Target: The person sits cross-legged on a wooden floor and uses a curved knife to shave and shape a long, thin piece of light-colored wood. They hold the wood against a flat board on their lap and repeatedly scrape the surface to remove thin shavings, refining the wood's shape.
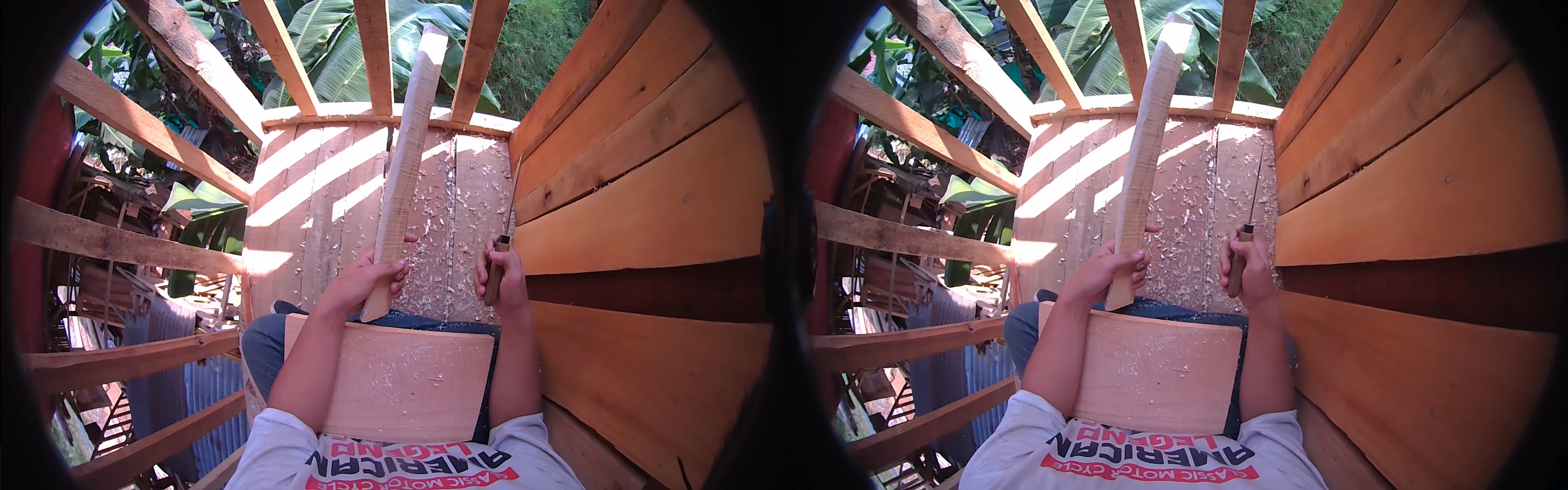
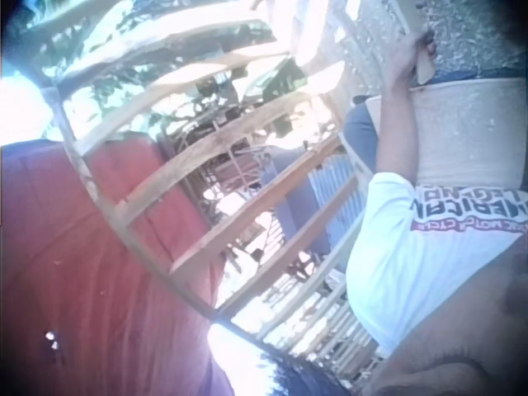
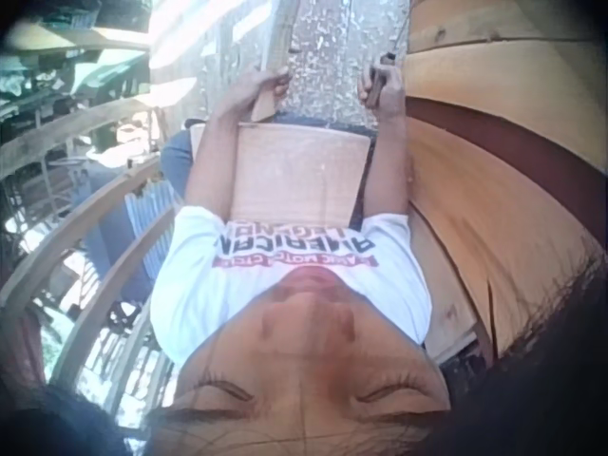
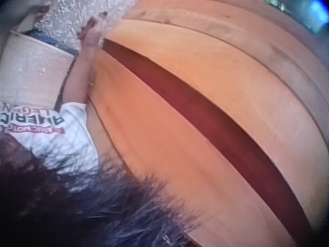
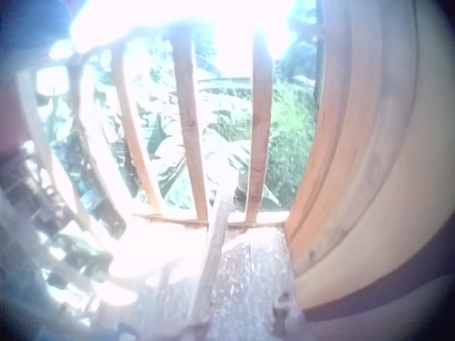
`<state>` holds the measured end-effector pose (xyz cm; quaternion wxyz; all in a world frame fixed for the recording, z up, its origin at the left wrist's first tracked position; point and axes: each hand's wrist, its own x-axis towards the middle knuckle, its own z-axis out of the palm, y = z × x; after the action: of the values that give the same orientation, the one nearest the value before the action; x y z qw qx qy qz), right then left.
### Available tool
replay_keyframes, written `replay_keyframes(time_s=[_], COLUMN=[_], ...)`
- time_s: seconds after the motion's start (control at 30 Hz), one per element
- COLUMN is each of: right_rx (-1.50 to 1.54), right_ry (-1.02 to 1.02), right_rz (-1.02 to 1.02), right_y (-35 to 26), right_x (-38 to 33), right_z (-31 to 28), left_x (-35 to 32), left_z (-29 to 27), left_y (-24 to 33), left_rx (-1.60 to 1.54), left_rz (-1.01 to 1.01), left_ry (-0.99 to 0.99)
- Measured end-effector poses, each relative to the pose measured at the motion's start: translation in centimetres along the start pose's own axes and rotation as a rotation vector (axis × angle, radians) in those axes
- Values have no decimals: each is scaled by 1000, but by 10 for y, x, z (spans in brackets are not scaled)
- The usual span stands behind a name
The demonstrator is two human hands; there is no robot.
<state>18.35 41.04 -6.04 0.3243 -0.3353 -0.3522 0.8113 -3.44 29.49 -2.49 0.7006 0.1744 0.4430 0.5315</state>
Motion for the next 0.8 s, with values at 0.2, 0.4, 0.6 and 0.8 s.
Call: replay_keyframes(time_s=[0.2,0.4,0.6,0.8], right_rx=[-328,-567,-517,-785], right_ry=[-188,-222,167,68], right_rz=[163,199,-104,-510], right_y=[3,17,19,0], right_x=[-5,-8,-5,-35], right_z=[20,18,6,25], left_x=[-2,-6,-13,-38], left_z=[-1,8,8,26], left_y=[1,1,-3,0], left_rx=[65,123,175,148], left_rz=[30,126,239,295], left_ry=[69,54,-60,-160])
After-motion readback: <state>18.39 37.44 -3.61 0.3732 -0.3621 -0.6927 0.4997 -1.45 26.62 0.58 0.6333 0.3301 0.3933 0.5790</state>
